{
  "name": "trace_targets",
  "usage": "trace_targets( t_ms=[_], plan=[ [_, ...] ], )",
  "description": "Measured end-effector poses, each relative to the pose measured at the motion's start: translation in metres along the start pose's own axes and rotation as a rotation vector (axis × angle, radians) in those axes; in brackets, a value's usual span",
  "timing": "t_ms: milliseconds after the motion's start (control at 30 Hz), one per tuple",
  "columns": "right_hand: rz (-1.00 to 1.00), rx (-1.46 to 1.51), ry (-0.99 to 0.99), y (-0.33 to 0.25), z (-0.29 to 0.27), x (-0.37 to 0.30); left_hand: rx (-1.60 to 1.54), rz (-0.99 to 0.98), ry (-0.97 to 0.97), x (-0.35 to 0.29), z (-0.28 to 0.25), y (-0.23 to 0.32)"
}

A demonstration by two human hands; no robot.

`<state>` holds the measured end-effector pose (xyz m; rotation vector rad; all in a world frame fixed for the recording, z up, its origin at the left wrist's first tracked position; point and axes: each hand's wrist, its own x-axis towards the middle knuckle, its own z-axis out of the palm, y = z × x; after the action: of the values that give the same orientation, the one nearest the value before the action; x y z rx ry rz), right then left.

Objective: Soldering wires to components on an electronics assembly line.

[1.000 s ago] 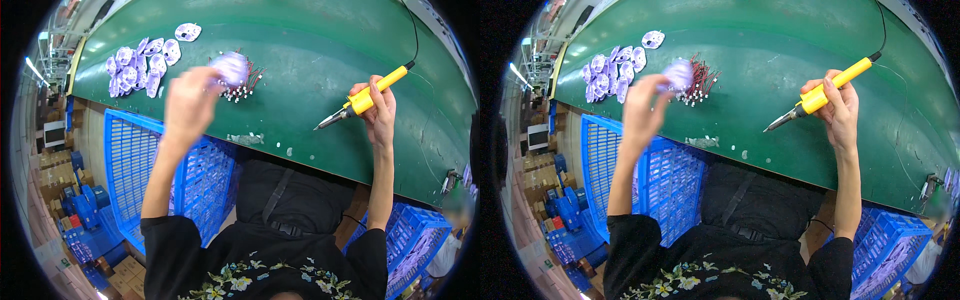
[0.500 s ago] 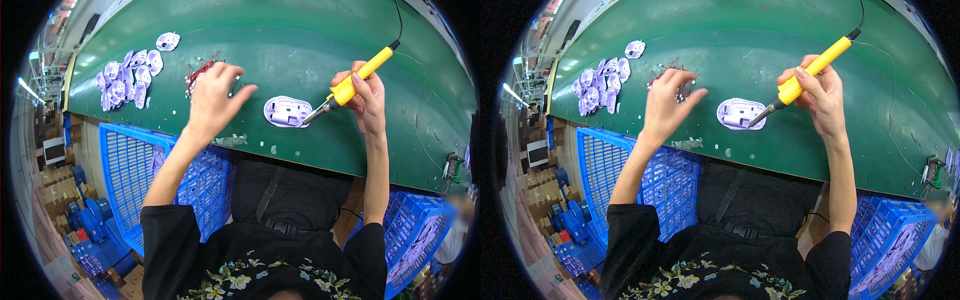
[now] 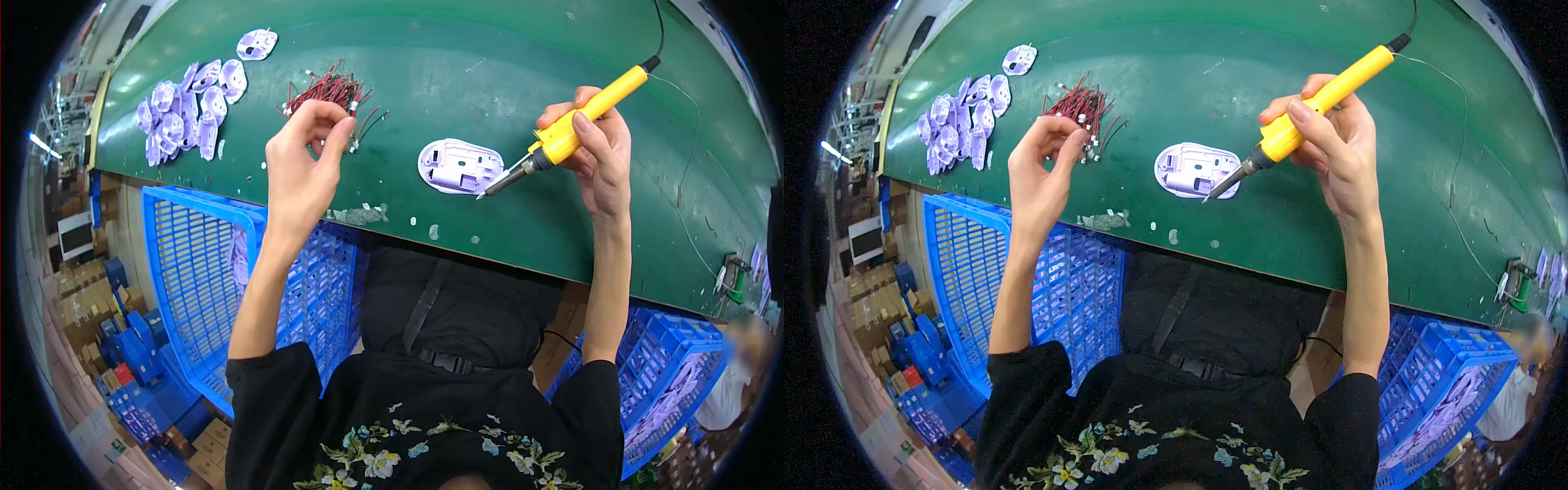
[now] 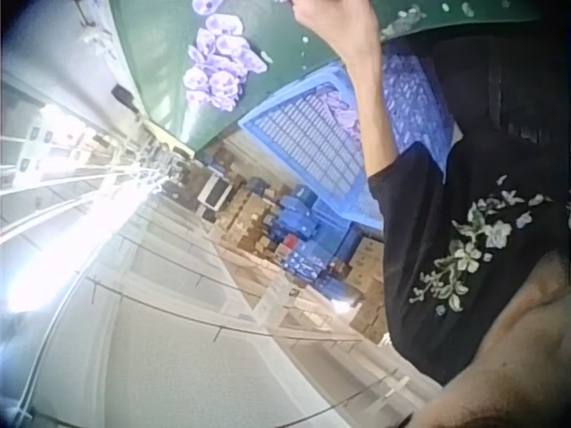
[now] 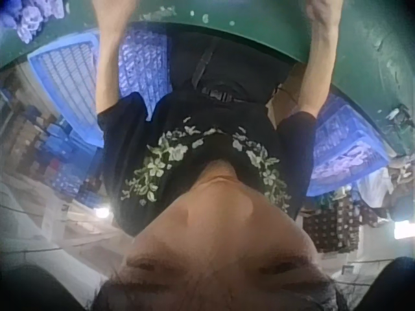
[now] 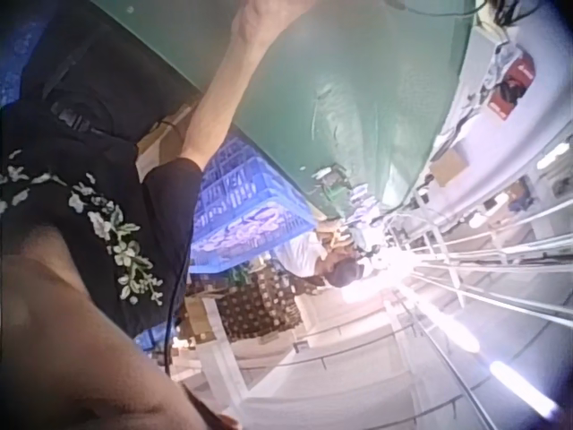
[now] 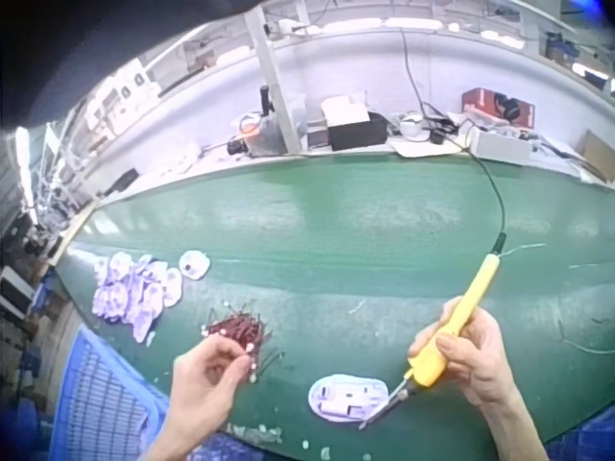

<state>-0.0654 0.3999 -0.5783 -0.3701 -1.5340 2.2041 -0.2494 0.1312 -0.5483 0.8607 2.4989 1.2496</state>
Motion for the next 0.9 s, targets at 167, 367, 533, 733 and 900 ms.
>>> trace_targets(
  t_ms=[167,367,533,733,900],
  plan=[
    [0.011,0.027,-0.015,0.003,0.001,0.0,-0.216,-0.159,0.076,-0.021,0.011,-0.019],
    [0.015,-0.024,-0.016,0.002,0.003,0.0,-0.019,-0.116,0.221,-0.026,0.017,-0.038],
    [0.021,-0.043,0.027,0.003,0.001,0.0,-0.439,-0.177,0.251,-0.03,0.014,-0.022],
    [0.049,-0.014,-0.009,0.002,-0.001,0.001,-0.574,-0.171,0.075,-0.059,0.029,-0.011],
    [0.059,-0.014,0.011,0.007,0.001,-0.007,-0.011,-0.075,-0.016,-0.088,0.039,-0.009]
  ],
)
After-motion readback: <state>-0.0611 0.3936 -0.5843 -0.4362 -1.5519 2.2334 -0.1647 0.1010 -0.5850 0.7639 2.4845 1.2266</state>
